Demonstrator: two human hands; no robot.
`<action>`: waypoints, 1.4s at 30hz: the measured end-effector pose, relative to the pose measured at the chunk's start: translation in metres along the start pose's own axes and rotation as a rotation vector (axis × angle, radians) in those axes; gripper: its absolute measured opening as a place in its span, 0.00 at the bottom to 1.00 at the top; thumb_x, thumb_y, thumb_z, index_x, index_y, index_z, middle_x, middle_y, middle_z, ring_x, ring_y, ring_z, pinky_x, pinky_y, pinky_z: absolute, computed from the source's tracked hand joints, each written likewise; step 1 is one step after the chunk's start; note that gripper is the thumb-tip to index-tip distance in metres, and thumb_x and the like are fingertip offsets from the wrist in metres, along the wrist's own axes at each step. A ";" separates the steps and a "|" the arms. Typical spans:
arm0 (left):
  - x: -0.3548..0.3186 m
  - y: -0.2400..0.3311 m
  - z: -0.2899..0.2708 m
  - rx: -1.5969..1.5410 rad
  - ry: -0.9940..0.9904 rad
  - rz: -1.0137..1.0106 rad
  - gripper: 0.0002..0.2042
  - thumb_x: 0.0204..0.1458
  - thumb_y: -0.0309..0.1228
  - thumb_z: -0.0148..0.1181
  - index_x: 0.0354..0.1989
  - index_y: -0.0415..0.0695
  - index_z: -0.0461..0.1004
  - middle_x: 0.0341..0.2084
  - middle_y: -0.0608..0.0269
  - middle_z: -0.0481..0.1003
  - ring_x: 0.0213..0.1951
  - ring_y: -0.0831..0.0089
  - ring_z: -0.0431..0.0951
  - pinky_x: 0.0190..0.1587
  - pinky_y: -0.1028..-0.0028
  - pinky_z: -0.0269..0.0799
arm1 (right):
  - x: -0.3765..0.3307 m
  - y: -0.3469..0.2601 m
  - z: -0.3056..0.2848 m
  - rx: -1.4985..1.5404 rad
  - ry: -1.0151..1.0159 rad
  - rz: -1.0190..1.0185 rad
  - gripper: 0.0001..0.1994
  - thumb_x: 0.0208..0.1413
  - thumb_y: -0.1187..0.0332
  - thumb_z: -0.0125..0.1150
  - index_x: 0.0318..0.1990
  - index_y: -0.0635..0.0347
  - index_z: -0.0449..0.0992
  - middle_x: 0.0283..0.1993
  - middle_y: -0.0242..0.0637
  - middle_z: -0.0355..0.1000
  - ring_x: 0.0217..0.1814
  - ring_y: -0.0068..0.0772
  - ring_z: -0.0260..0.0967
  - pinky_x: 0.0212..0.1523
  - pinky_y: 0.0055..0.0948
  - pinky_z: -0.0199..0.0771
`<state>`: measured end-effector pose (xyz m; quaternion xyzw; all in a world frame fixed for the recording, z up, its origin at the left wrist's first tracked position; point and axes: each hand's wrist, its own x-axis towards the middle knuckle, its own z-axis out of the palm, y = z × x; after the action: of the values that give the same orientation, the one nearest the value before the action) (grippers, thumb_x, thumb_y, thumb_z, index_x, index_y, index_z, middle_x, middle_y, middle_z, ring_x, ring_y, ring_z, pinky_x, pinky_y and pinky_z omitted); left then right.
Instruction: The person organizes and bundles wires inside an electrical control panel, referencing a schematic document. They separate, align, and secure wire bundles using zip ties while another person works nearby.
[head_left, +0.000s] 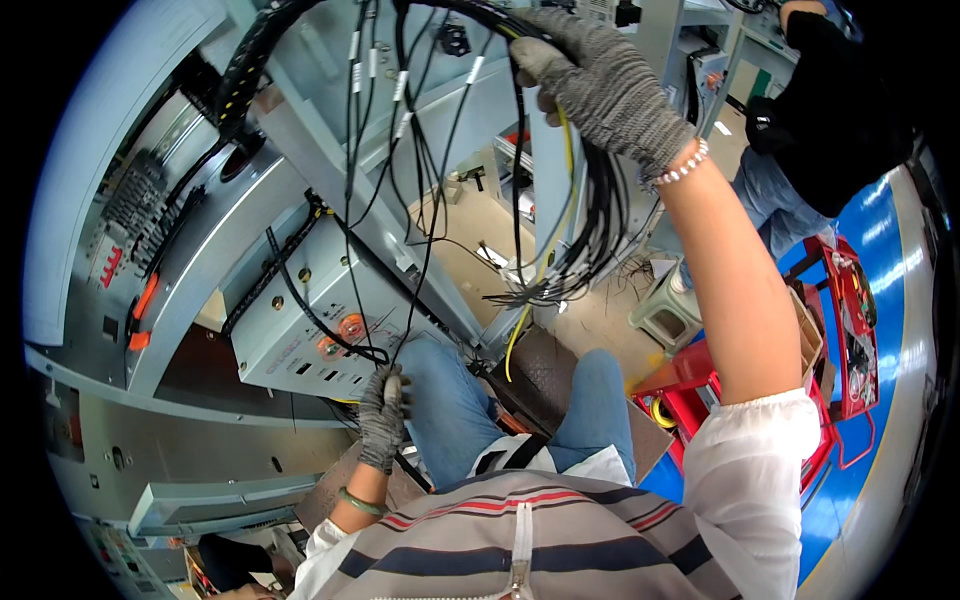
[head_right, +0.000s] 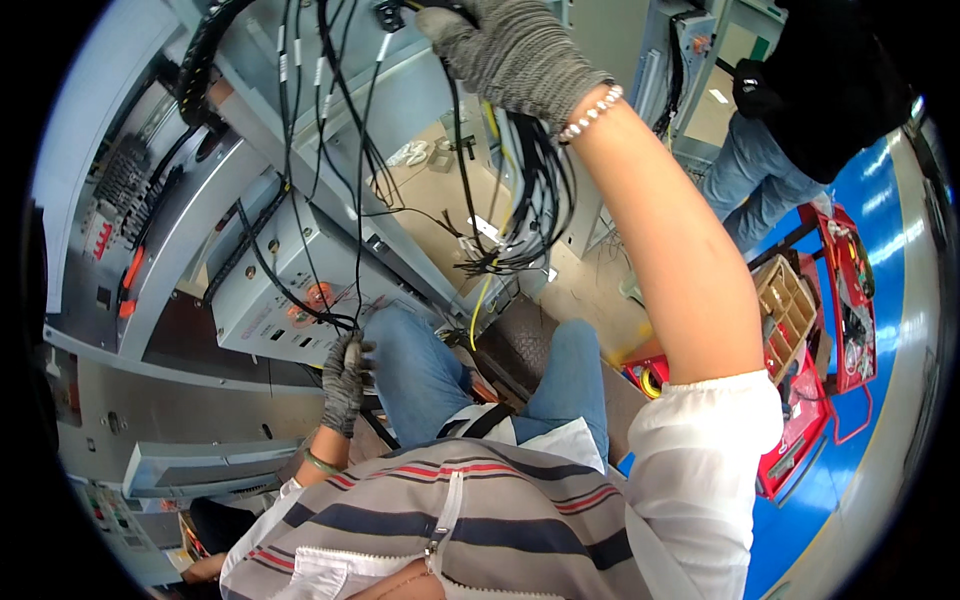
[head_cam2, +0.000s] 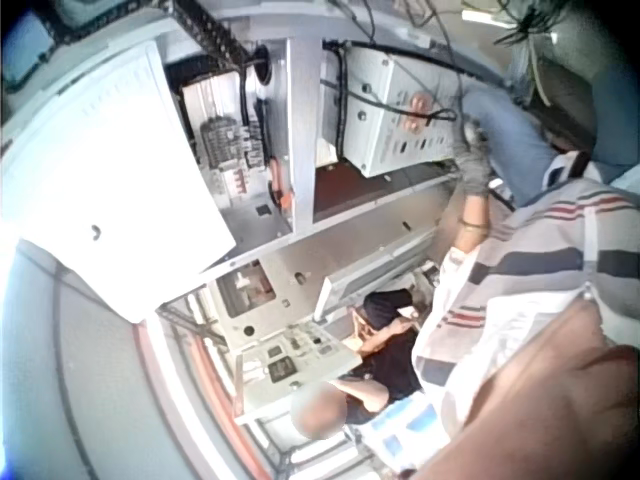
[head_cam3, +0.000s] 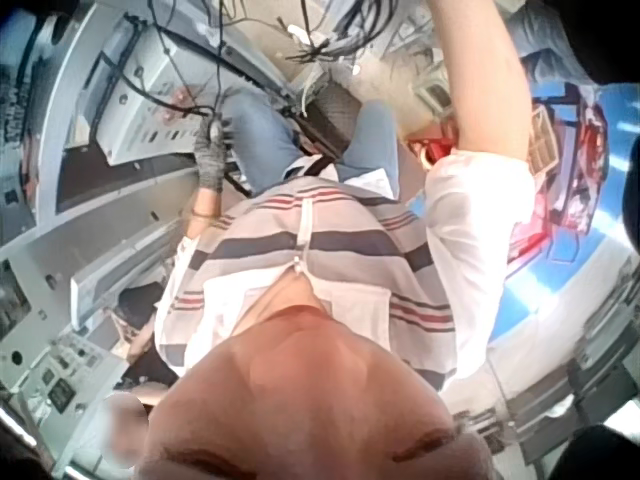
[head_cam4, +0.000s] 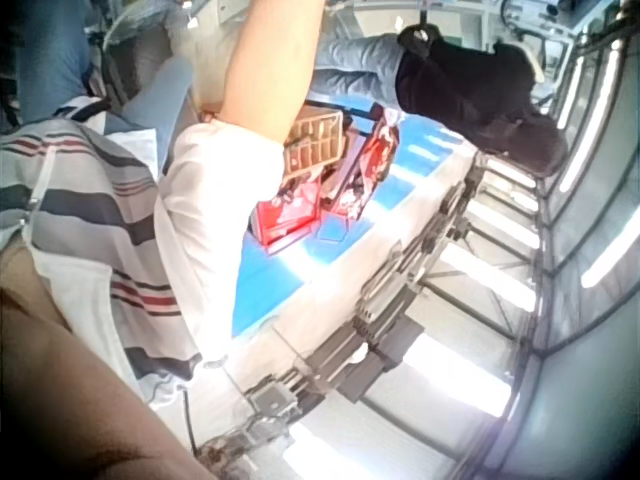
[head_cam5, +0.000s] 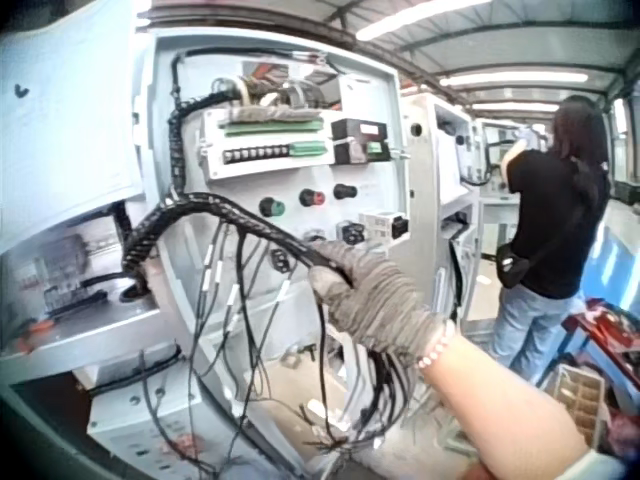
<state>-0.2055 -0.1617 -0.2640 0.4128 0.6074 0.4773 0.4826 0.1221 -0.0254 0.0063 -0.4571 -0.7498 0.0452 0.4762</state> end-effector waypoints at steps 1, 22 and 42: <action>0.000 0.000 -0.001 0.116 -0.119 -0.076 0.11 0.57 0.36 0.49 0.43 0.43 0.70 0.25 0.65 0.74 0.19 0.82 0.67 0.20 0.81 0.63 | -0.002 0.006 0.000 0.026 0.043 -0.034 0.17 0.53 0.66 0.51 0.49 0.64 0.69 0.34 0.47 0.72 0.34 0.39 0.70 0.36 0.32 0.69; 0.083 0.072 0.172 0.741 -0.450 0.704 0.22 0.46 0.26 0.55 0.52 0.44 0.64 0.46 0.50 0.69 0.49 0.59 0.70 0.52 0.67 0.66 | -0.139 0.064 0.017 0.219 0.115 0.404 0.15 0.51 0.64 0.57 0.44 0.61 0.71 0.38 0.43 0.72 0.38 0.37 0.72 0.41 0.29 0.71; 0.007 0.057 0.148 0.283 -0.591 0.326 0.10 0.48 0.31 0.60 0.34 0.39 0.71 0.22 0.68 0.66 0.27 0.81 0.64 0.30 0.79 0.62 | -0.262 0.036 0.093 0.952 0.111 0.923 0.09 0.53 0.67 0.57 0.36 0.64 0.70 0.31 0.37 0.72 0.30 0.22 0.68 0.31 0.20 0.71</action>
<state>-0.0590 -0.1167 -0.2210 0.6870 0.4279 0.3192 0.4930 0.1085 -0.1614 -0.2392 -0.4727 -0.3495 0.5473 0.5957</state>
